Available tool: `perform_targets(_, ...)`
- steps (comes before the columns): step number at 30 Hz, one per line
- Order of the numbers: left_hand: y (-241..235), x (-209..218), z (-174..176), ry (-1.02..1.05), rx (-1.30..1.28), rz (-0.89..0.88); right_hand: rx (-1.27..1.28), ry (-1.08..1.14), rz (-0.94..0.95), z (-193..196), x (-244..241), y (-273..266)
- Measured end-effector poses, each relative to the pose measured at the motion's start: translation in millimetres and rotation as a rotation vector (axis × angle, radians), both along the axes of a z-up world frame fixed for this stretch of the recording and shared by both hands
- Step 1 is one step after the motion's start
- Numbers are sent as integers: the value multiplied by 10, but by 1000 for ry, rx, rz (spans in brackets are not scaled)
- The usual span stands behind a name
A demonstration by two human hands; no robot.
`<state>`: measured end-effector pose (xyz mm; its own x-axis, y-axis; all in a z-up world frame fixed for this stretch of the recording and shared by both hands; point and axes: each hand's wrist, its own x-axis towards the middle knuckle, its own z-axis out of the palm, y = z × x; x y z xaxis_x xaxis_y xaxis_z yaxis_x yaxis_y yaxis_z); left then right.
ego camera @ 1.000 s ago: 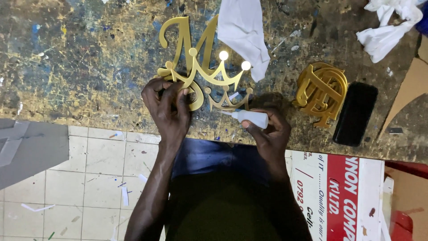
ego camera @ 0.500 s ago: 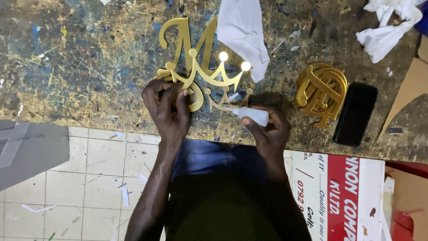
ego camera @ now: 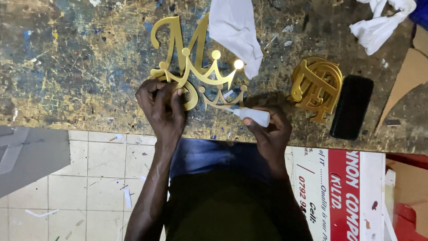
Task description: Applying adhesive to the back of gold-colored decorative acrylic letters and pressing them onto a surface to bond.
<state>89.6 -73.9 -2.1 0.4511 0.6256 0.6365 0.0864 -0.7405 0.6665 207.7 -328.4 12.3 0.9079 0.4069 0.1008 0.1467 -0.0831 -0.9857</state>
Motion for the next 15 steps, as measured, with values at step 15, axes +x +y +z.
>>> perform_targets(15,9,-7,3,5,0,-12,16,-18,-45,-54,54,10)
